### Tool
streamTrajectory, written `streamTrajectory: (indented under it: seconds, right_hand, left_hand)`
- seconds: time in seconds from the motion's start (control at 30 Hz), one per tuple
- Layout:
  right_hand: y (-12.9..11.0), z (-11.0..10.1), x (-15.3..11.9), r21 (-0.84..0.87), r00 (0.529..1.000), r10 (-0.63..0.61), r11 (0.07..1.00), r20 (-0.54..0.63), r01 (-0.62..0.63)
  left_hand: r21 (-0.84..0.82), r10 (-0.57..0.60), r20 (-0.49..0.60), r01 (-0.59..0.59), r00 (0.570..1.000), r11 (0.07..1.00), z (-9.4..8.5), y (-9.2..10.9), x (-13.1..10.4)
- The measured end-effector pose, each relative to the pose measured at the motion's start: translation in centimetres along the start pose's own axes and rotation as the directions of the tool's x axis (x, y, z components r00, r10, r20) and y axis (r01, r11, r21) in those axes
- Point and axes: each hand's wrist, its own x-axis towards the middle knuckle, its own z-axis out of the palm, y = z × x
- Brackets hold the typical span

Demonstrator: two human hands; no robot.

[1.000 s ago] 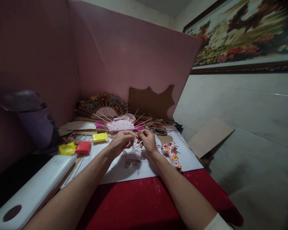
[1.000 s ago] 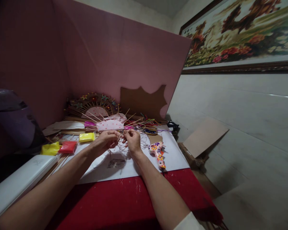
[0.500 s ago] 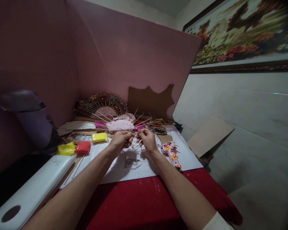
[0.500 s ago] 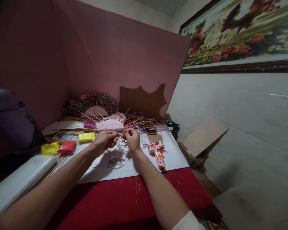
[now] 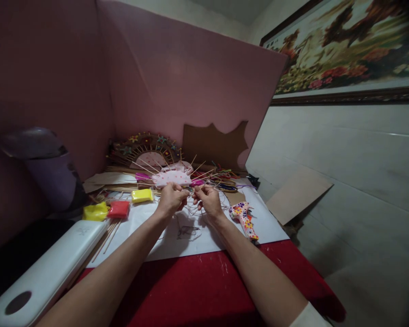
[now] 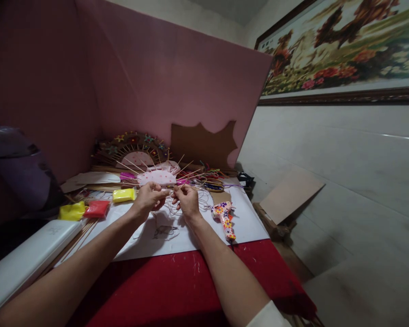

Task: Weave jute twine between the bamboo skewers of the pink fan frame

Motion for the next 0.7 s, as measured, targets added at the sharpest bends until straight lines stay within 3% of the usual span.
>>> streamTrajectory:
  seconds: [0.13, 0.33, 0.53, 0.7]
  right_hand:
    - [0.14, -0.01, 0.03, 0.008, 1.0, -0.007, 1.0, 0.006, 0.006]
    - [0.29, -0.05, 0.11, 0.102, 1.0, 0.01, 0.995, 0.01, -0.011]
    - [0.02, 0.14, -0.05, 0.237, 0.994, -0.001, 0.971, 0.106, -0.024]
    - [0.02, 0.09, -0.05, 0.189, 0.996, -0.041, 0.982, 0.084, 0.025]
  left_hand:
    - [0.025, -0.034, -0.019, 0.034, 0.999, 0.999, 0.0, 0.26, -0.25]
    - [0.047, -0.039, 0.057, 0.036, 0.998, 0.998, -0.13, 0.52, -0.22]
    - [-0.01, -0.154, 0.145, 0.157, 0.977, 0.988, -0.08, 0.44, -0.4]
    - [0.012, -0.129, 0.131, 0.128, 0.983, 0.992, -0.1, 0.52, -0.34]
